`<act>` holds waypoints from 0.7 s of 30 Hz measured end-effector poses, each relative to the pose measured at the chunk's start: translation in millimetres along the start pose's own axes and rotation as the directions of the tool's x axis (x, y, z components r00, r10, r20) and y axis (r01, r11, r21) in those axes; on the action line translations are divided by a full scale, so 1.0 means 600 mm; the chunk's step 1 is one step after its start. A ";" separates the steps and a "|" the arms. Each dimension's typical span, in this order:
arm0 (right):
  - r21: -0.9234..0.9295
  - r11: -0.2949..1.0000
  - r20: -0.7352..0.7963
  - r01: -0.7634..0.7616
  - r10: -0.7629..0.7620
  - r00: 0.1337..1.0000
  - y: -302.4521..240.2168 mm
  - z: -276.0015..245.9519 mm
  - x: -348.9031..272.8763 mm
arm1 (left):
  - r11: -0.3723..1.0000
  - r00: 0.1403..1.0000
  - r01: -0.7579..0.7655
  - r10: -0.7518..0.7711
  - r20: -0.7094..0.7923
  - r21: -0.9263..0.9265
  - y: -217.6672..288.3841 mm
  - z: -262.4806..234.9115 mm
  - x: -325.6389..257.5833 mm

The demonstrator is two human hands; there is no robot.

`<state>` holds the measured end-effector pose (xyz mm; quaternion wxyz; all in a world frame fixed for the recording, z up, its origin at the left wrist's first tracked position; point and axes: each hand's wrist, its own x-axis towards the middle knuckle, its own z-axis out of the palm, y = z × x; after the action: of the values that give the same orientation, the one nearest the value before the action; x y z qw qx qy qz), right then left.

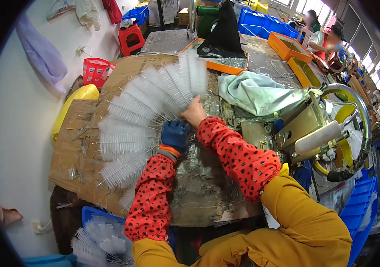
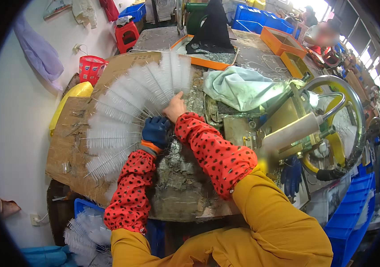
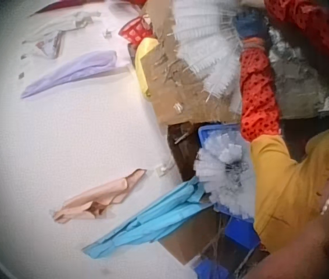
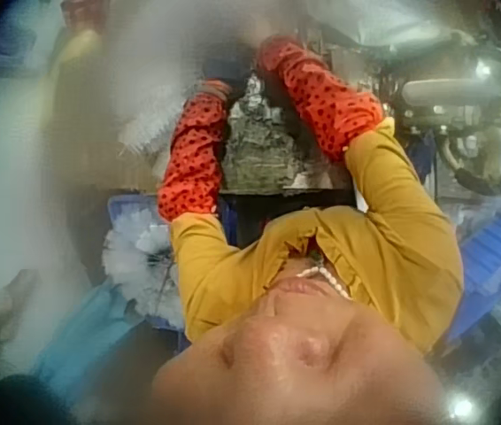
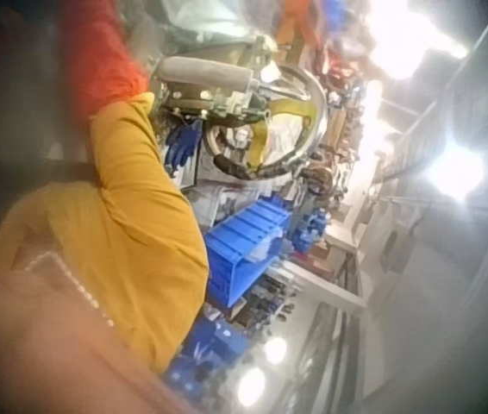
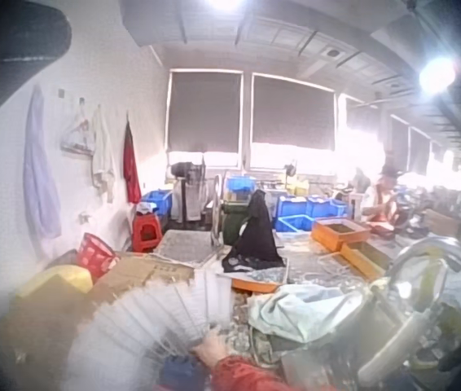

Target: Operating a manual mechanical wheel stamping or crimping device to manufacture wire bottle brushes.

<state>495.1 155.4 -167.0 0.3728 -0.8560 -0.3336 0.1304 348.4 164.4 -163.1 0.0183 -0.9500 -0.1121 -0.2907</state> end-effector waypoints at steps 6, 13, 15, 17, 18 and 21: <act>0.430 0.893 0.279 -0.132 0.007 0.960 0.045 -0.106 0.034 | 0.991 0.984 0.125 -0.131 -0.123 -0.056 -0.013 -0.003 -0.019; 0.463 0.883 0.058 0.080 -0.120 0.991 0.039 -0.149 -0.019 | 0.943 0.958 0.256 -0.219 -0.184 0.213 -0.014 -0.006 -0.030; 0.421 0.902 0.074 0.092 -0.136 0.988 0.016 -0.104 -0.039 | 0.962 0.971 0.224 -0.206 -0.123 0.158 -0.010 -0.007 -0.034; 0.222 0.964 0.130 0.149 -0.181 0.975 -0.005 -0.052 -0.055 | 0.981 0.981 0.133 -0.111 -0.160 0.139 -0.009 -0.010 -0.042; 0.197 0.956 0.171 0.217 -0.252 0.952 -0.011 -0.028 -0.064 | 0.979 0.982 0.175 -0.167 -0.084 0.104 -0.009 -0.014 -0.048; 0.384 0.914 0.183 0.131 -0.214 0.960 -0.028 0.034 -0.066 | 0.983 0.980 0.174 -0.178 -0.088 -0.055 -0.016 -0.022 -0.060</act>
<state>448.1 148.5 -170.1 0.4971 -0.7181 -0.4172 0.2513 309.7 165.0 -172.6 -0.0248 -0.9220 -0.1878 -0.3377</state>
